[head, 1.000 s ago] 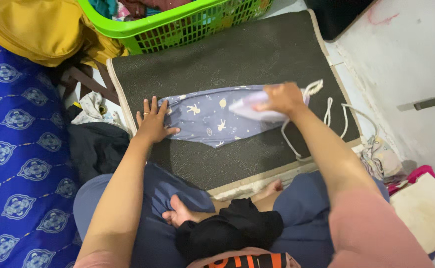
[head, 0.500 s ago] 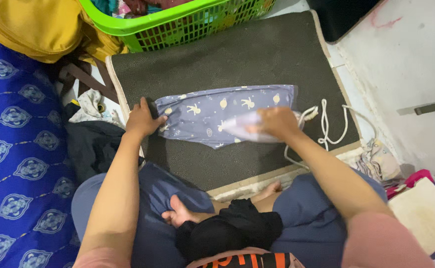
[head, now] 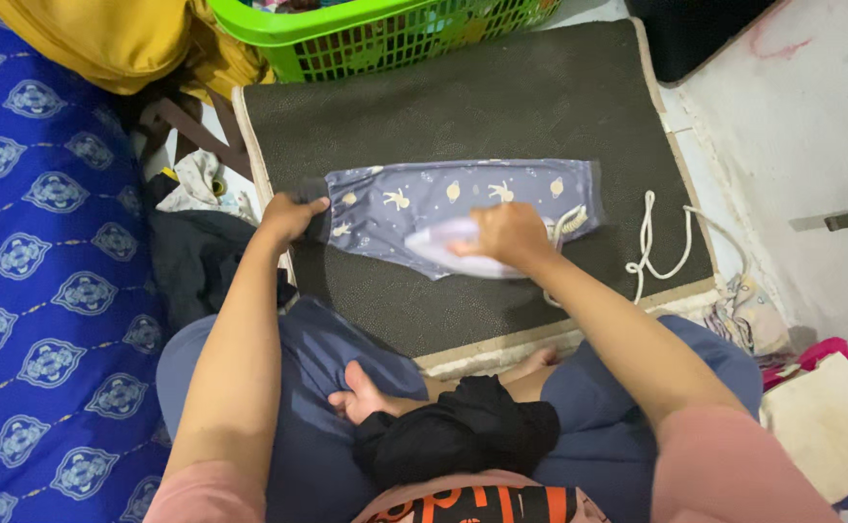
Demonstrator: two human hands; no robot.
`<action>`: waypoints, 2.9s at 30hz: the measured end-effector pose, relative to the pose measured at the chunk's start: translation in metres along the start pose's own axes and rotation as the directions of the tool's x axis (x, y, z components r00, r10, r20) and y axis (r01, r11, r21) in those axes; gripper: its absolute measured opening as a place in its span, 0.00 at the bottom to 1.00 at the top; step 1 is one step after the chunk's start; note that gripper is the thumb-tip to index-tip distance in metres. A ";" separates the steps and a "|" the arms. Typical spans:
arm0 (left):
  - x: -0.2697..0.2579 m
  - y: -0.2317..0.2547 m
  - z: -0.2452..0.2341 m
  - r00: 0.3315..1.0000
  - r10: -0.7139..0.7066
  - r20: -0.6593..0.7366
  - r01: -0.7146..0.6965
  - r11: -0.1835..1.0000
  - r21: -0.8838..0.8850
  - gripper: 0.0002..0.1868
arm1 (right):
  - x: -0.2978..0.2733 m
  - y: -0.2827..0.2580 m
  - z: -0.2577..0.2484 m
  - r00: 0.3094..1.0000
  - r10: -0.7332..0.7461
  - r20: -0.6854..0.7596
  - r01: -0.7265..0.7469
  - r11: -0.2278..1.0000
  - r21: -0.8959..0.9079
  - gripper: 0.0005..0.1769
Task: The person irons two small pieces of patterned fabric on a low ironing board. They first iron a blue patterned piece, fold it, and set it aside. Then they iron a white patterned piece, folding it as well.
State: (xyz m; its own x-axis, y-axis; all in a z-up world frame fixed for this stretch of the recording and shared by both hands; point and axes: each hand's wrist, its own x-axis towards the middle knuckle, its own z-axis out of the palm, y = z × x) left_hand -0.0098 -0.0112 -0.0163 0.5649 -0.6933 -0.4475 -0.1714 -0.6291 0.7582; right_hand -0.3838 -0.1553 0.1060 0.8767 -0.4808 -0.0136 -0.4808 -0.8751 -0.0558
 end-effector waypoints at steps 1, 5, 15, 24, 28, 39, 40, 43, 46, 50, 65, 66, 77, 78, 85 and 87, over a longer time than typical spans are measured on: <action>0.000 0.003 -0.001 0.999 -0.033 -0.001 0.033 0.999 -0.020 0.34 | 0.009 0.000 -0.001 0.996 0.091 0.001 -0.091 0.996 0.008 0.41; -0.004 0.010 0.002 0.998 0.003 -0.069 -0.008 0.998 -0.066 0.32 | 0.065 -0.005 -0.013 0.944 0.330 -0.012 -0.327 0.938 0.115 0.38; -0.004 0.013 0.008 0.992 0.092 -0.087 -0.084 0.992 0.094 0.41 | 0.054 -0.063 -0.005 0.986 0.153 0.060 -0.158 0.983 0.093 0.41; -0.003 -0.003 0.025 0.983 0.163 -0.080 -0.129 0.937 0.325 0.55 | 0.094 -0.086 -0.014 0.938 0.330 0.108 -0.346 0.913 0.218 0.34; 0.003 0.002 0.024 0.987 0.150 -0.059 -0.124 0.942 0.312 0.53 | 0.070 -0.104 -0.016 0.967 0.244 0.072 -0.253 0.948 0.192 0.36; -0.027 0.005 0.016 0.998 0.065 -0.027 -0.058 0.975 0.215 0.49 | 0.097 -0.074 0.000 0.892 0.449 -0.047 -0.428 0.874 0.232 0.35; -0.025 0.003 0.014 0.991 0.124 -0.044 -0.110 0.963 0.247 0.50 | 0.092 -0.066 -0.001 0.886 0.460 -0.057 -0.437 0.871 0.226 0.34; -0.018 -0.004 0.013 0.975 0.218 -0.051 -0.192 0.933 0.305 0.51 | 0.065 -0.036 -0.009 0.860 0.509 -0.041 -0.485 0.839 0.246 0.30; -0.015 -0.002 0.013 0.987 0.160 -0.027 -0.144 0.940 0.308 0.48 | 0.031 -0.002 -0.018 0.829 0.558 -0.026 -0.542 0.815 0.204 0.27; -0.011 0.007 0.017 0.992 0.123 -0.034 -0.105 0.937 0.333 0.49 | 0.004 0.033 -0.015 0.740 0.673 -0.013 -0.671 0.739 0.067 0.36; -0.011 0.007 0.018 0.992 0.097 -0.084 -0.070 0.958 0.278 0.44 | 0.072 -0.074 -0.013 0.919 0.391 -0.039 -0.367 0.890 0.270 0.32; -0.011 0.005 0.018 0.987 0.127 -0.093 -0.096 0.952 0.289 0.44 | 0.078 -0.078 -0.015 0.906 0.421 -0.036 -0.390 0.865 0.316 0.31; -0.018 0.022 0.012 0.999 0.029 0.034 -0.035 0.980 0.196 0.43 | 0.059 -0.106 -0.009 0.963 0.265 -0.052 -0.249 0.945 0.210 0.34; -0.020 0.022 0.013 0.997 -0.040 0.072 0.030 0.990 0.137 0.44 | 0.069 -0.101 -0.008 0.951 0.298 -0.079 -0.275 0.936 0.218 0.34; -0.008 -0.015 0.018 0.978 0.206 -0.023 -0.187 0.922 0.339 0.51 | 0.085 -0.058 0.004 0.871 0.481 -0.100 -0.446 0.859 0.251 0.32; -0.007 -0.018 0.015 0.975 0.224 -0.002 -0.207 0.907 0.367 0.52 | 0.070 -0.037 0.003 0.851 0.520 -0.075 -0.488 0.836 0.251 0.31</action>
State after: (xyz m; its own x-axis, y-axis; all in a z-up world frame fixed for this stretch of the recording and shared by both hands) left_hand -0.0225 -0.0001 -0.0337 0.5139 -0.8157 -0.2656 -0.5685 -0.5557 0.6066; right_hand -0.3045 -0.1563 0.1042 0.4953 -0.8680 0.0341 -0.8260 -0.4828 -0.2910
